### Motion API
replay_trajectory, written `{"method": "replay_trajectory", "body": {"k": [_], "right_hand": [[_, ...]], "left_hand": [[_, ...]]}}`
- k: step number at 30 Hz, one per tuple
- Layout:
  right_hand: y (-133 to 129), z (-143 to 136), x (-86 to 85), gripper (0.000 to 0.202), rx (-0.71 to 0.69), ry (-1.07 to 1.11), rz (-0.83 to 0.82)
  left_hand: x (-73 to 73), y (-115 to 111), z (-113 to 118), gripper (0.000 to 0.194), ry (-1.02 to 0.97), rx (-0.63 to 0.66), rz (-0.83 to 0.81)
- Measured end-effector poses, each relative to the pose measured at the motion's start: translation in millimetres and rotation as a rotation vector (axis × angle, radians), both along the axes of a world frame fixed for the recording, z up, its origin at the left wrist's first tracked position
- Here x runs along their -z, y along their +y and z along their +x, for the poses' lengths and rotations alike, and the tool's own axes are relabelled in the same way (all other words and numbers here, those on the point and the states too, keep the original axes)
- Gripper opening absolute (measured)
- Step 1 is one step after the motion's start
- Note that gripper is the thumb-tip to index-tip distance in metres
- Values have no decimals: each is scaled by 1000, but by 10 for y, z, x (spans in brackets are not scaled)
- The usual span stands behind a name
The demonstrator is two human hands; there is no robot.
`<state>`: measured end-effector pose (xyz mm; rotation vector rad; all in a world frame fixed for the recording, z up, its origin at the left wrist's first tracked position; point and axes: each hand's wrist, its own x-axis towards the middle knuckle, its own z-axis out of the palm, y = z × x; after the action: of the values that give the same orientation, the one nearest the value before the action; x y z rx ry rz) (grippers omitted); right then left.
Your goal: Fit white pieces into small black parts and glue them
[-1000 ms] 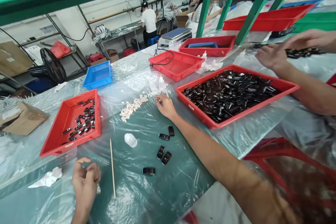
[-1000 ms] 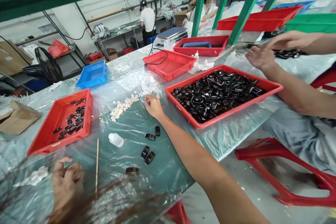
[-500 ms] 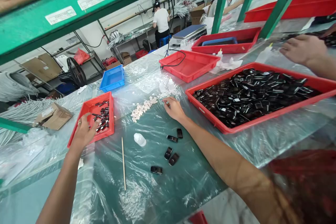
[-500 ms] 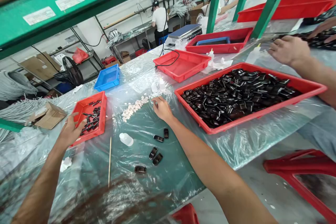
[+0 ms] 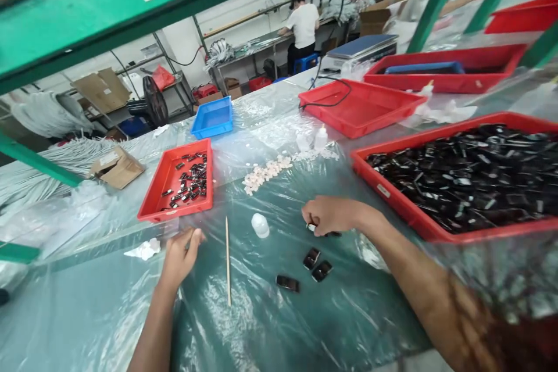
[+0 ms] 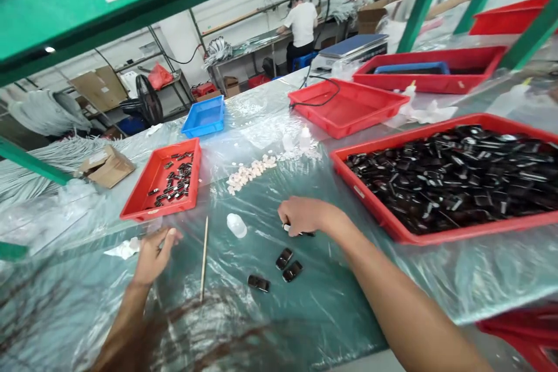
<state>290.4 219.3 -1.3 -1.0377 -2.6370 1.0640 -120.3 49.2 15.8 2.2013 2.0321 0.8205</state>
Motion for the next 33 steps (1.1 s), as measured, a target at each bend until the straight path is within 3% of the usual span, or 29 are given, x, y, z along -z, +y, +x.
{"method": "replay_trajectory", "body": {"k": [3,8,12,18,26,33], "right_hand": [[14,-47,-223,10,-72,129,-74],[-215,-180,-428,28,-16,406,-50],[-388,-313,-401,36,91,693,-48],[-422,-450,-307,22,128,914,-208],[-556,-595,-273,23,50,988,-441],[-609,-643,-275,20,63,1015,-524]], "left_hand": [[-1,0,126,42,8,55,-7],[37,-89,401,34,-8,181,-3],[19,-134,501,30,35,255,11],[14,-114,500,31,44,244,56],[49,-151,596,27,83,298,53],[60,-181,648,24,97,316,83]]}}
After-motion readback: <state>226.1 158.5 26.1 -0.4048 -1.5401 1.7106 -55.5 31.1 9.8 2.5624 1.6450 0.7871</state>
